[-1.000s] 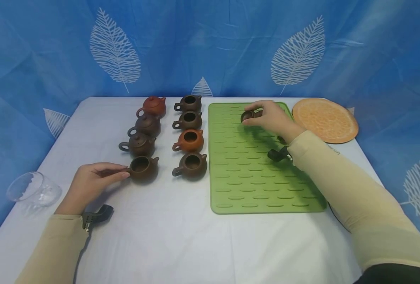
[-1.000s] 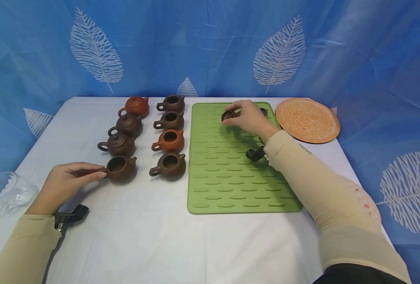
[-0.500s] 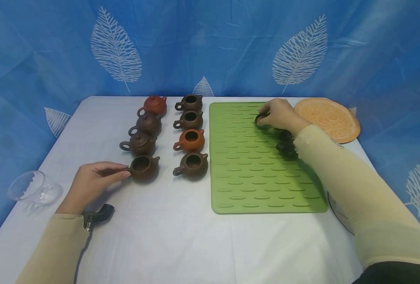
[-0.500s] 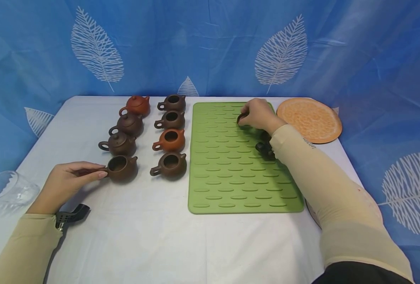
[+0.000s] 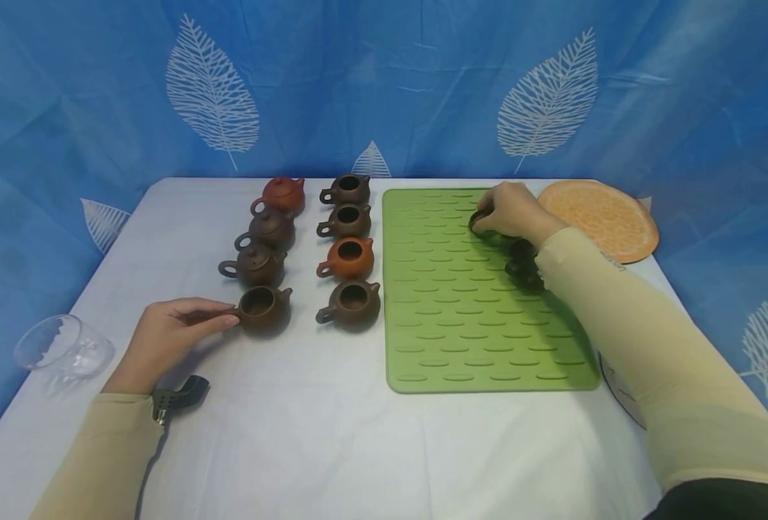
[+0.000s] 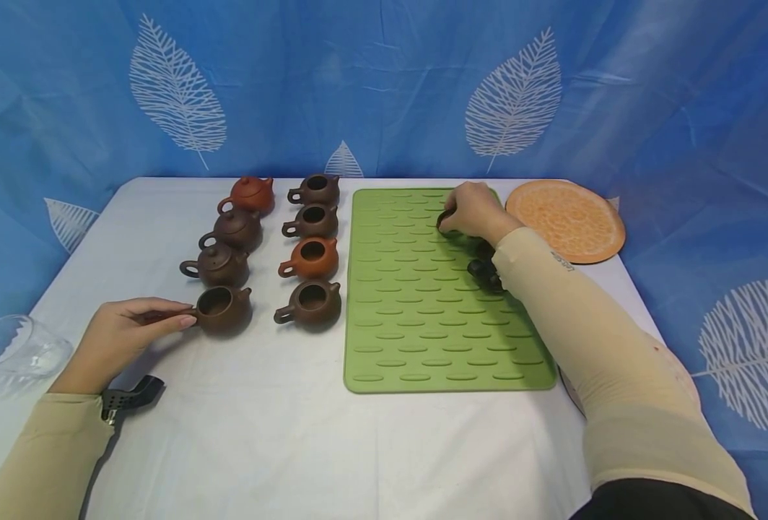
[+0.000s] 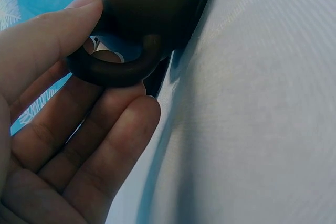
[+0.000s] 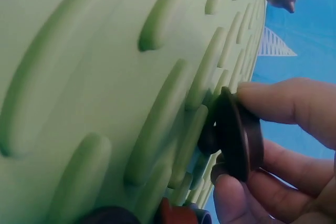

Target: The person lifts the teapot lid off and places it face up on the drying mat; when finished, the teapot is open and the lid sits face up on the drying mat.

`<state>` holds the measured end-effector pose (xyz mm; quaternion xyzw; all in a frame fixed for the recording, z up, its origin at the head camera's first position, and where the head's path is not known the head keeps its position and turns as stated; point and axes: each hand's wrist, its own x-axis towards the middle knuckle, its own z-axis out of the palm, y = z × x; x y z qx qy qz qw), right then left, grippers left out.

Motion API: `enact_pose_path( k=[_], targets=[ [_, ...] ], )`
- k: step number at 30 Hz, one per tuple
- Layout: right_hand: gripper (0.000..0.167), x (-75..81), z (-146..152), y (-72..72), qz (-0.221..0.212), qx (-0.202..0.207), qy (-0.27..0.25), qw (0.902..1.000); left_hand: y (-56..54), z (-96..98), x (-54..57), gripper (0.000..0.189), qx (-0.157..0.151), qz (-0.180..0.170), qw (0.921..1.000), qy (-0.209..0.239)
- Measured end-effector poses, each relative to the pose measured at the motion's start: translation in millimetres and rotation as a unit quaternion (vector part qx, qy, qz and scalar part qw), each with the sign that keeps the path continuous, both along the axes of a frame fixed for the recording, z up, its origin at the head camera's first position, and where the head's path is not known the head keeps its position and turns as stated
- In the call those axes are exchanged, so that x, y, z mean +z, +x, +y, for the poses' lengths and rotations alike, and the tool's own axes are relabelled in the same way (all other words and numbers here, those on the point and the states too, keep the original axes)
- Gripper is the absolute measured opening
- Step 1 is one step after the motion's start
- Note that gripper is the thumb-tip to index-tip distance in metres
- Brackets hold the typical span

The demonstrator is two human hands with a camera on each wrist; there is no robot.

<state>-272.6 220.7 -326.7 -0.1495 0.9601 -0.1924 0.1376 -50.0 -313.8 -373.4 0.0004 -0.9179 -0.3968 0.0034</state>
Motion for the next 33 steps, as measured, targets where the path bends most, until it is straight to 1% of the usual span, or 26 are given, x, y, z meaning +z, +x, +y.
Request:
enact_pose_path(
  k=[5,12,20,25,30,33],
  targets=[
    [0.049,1.1,0,0.5,-0.007,-0.007,-0.01,0.9999,0.0,-0.3,-0.3,0.033,-0.004,0.008,1.0,0.002],
    [0.051,3.2,0,1.2,-0.013,0.0,-0.01,0.9999,0.1,-0.5,0.4,0.032,-0.009,0.013,0.9999,0.006],
    [0.057,4.9,2,1.5,-0.028,-0.042,-0.036,0.9981,0.8,-0.2,0.2,0.032,-0.01,0.016,0.9998,0.001],
    [0.059,10.6,4,4.4,-0.022,-0.046,-0.05,0.9975,1.1,0.2,1.4,0.032,-0.011,0.015,0.9998,0.001],
    [0.054,14.2,4,6.7,-0.016,-0.054,-0.065,0.9963,1.3,0.4,1.6,0.031,-0.012,0.015,0.9998,0.006],
    [0.052,15.3,3,7.2,-0.002,-0.056,-0.071,0.9959,1.4,0.3,1.5,0.031,-0.012,0.015,0.9998,0.007]
  ],
)
